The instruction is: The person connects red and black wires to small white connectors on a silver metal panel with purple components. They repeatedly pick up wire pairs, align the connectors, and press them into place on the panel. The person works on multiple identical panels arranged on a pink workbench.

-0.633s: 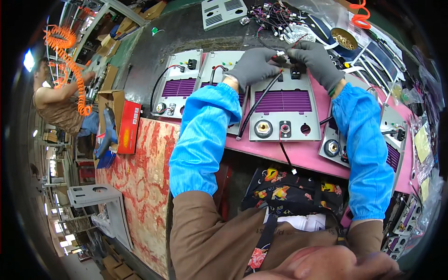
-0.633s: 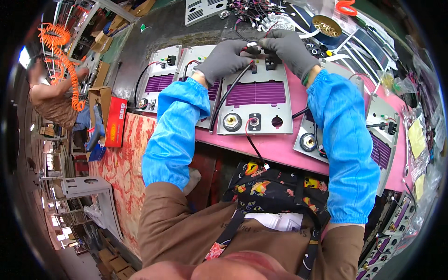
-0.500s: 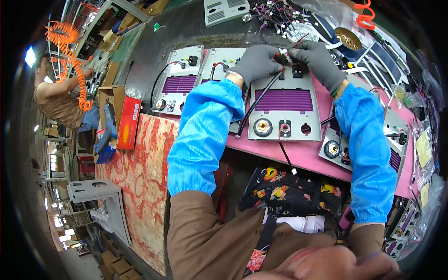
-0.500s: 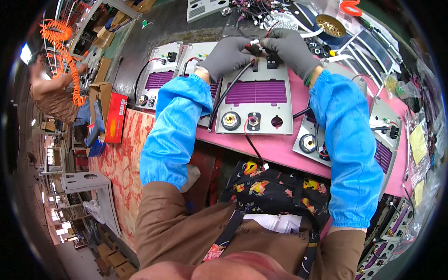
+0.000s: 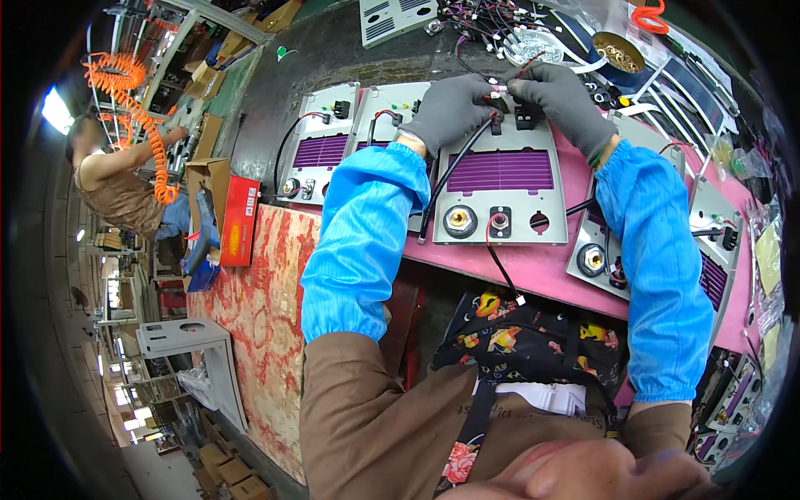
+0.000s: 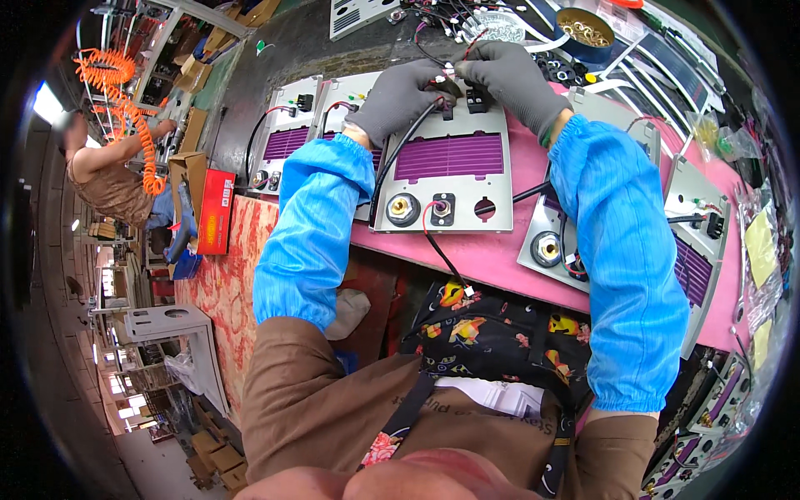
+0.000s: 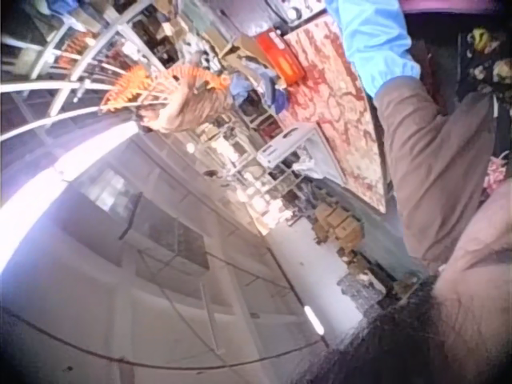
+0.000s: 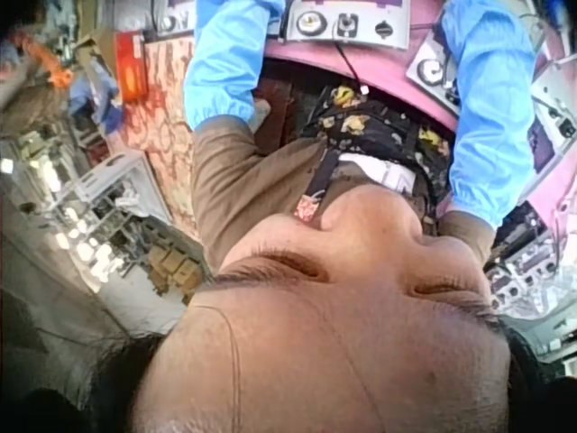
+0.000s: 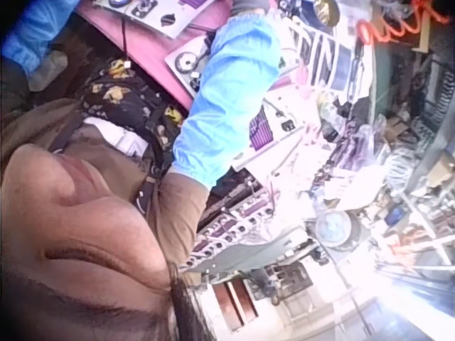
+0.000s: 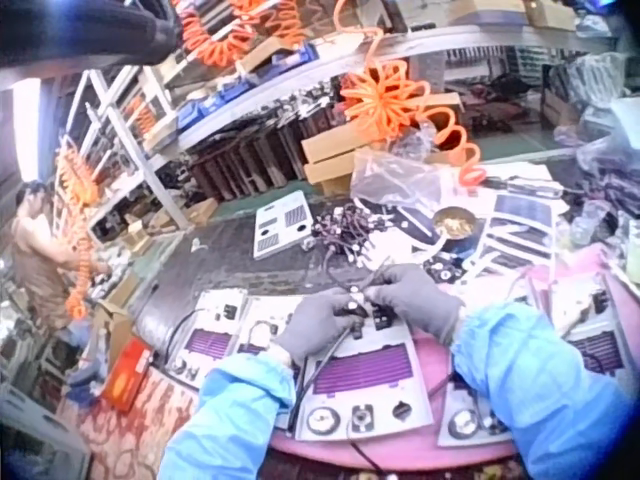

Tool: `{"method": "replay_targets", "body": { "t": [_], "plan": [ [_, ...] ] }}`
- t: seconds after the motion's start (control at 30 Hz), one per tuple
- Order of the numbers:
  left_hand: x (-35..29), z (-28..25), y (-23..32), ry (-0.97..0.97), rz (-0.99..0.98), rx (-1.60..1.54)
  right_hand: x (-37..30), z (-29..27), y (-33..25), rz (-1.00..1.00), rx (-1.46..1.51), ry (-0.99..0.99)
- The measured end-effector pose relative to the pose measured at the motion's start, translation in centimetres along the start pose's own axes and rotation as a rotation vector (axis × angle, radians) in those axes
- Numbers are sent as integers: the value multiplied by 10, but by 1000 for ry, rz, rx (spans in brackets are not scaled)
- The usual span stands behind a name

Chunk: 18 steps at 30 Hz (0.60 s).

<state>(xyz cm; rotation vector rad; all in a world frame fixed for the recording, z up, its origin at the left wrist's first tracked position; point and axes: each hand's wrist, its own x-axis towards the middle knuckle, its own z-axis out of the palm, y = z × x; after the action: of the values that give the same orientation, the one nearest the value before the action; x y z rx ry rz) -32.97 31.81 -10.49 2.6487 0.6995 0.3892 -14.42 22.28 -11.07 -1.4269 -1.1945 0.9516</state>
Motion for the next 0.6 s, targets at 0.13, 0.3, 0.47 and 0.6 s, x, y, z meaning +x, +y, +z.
{"method": "replay_targets", "body": {
  "t": [0.13,0.3,0.47,0.6],
  "plan": [
    [-1,-1,1,22,21,3,0,-3,2,-11,22,19],
    [-3,0,4,11,-17,28,1,-3,4,-1,38,-10],
    [-4,2,1,15,-14,-11,-2,-2,-2,25,17,-3],
    [-4,1,4,18,-16,-15,-1,-2,2,1,39,1]
  ]
}}
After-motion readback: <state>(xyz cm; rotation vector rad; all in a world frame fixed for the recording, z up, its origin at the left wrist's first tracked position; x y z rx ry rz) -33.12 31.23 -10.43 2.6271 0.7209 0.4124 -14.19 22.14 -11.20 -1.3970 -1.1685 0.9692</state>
